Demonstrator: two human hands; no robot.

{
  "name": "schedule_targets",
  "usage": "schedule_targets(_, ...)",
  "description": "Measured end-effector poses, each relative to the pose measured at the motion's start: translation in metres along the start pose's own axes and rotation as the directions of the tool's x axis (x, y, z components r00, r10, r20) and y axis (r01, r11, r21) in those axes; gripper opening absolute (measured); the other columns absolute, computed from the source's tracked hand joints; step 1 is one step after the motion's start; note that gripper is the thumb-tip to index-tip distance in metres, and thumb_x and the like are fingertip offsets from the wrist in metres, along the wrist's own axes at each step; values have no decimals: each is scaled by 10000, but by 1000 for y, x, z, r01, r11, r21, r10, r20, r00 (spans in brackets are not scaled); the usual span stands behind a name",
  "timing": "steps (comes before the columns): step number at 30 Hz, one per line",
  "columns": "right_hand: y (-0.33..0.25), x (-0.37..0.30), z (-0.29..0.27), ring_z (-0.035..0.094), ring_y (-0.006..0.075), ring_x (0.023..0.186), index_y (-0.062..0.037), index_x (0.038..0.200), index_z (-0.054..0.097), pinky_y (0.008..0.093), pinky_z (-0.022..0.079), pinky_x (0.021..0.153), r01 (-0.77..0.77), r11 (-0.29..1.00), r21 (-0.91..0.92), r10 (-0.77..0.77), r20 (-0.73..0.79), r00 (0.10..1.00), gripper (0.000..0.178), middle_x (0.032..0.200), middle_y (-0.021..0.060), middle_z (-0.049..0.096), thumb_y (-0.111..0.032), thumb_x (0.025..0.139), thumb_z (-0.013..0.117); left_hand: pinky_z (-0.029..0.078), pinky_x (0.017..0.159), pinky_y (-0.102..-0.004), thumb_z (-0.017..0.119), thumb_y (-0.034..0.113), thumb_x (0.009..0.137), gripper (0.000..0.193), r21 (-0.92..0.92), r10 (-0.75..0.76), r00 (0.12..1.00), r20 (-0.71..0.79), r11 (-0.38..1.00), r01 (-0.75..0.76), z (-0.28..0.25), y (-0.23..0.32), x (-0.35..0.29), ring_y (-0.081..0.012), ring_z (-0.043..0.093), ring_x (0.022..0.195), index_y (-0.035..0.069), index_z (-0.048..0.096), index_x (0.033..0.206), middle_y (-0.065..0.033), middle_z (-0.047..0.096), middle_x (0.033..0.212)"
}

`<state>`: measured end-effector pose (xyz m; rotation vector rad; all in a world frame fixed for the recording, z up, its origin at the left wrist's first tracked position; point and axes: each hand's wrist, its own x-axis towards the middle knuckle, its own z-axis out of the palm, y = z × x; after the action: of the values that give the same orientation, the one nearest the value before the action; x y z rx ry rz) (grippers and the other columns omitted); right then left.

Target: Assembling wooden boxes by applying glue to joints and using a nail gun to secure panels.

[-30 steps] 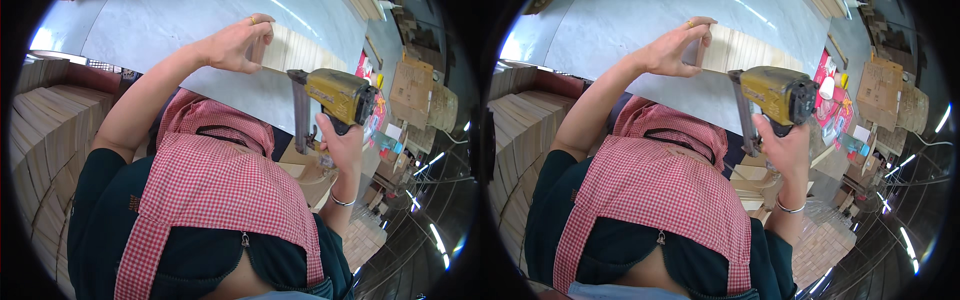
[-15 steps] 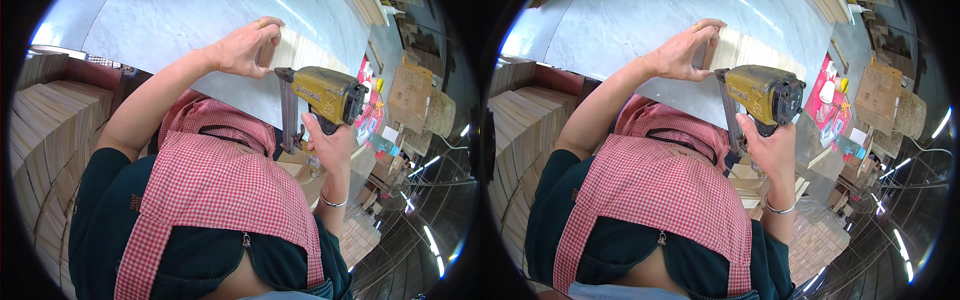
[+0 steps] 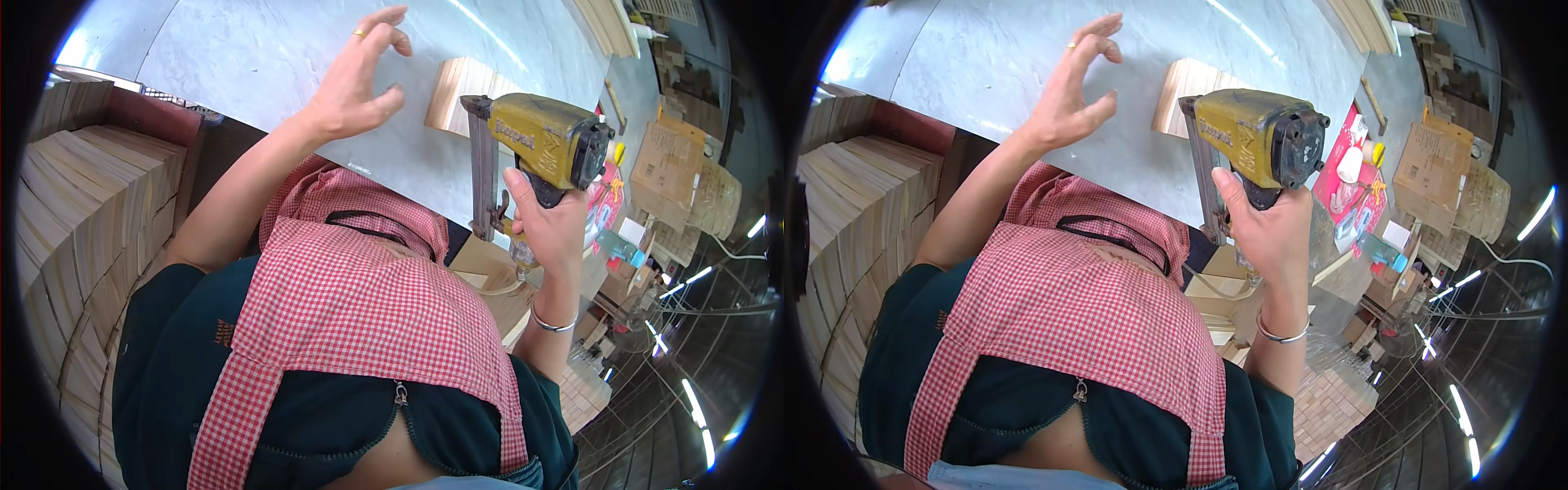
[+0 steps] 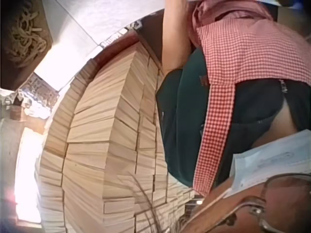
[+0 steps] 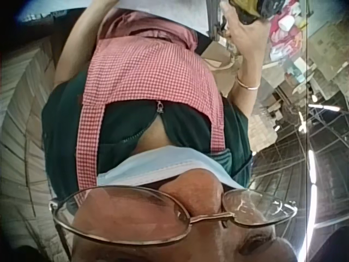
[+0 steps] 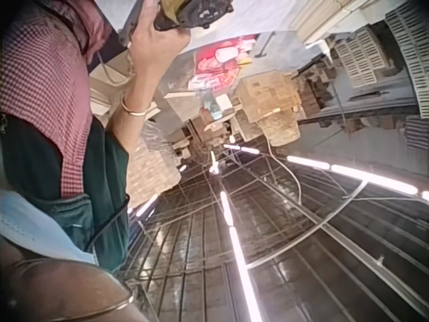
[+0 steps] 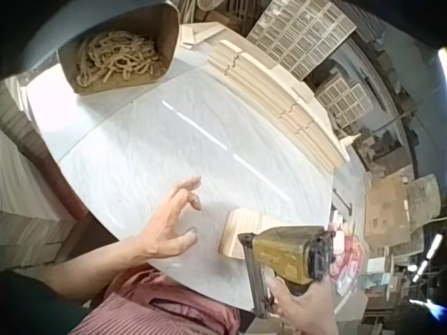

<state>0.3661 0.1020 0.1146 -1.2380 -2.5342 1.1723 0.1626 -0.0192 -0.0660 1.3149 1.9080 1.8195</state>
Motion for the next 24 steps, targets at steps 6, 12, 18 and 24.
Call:
schedule_targets(6,-12,7,-9,647,153,641,51,1013,703,264,501,567,-168,983,-79,172,44,984,234,810,76,740,-115,869,786,355,1175,-524,610,43,720,341,5,-69,994,-88,998,70,-17,1,-8,-375,398,1440,80,508,1044,-167,375,1561)
schedule_targets(12,-8,18,-14,627,141,591,46,1007,701,252,493,541,13,996,-92,-7,61,998,238,782,73,723,-122,865,793,368,1160,-523,618,43,723,307,74,-61,989,-137,995,72,-20,-4,-20,-383,399,1435,71,511,1010,-177,377,1551)
schedule_targets(18,-20,44,-28,551,115,477,35,998,693,244,444,449,-8,993,-118,12,40,999,251,696,47,661,-154,869,798,416,1085,-459,648,62,730,278,96,-20,976,-215,994,42,-17,-6,-22,-381,441,1374,52,537,984,-205,413,1512)
schedule_targets(24,-28,62,-30,495,99,417,24,982,686,243,392,386,-122,983,-139,131,57,990,249,647,27,613,-172,873,794,422,1073,-449,655,60,728,274,71,-44,977,-210,996,60,-18,-5,-21,-384,448,1358,51,538,975,-202,422,1501)
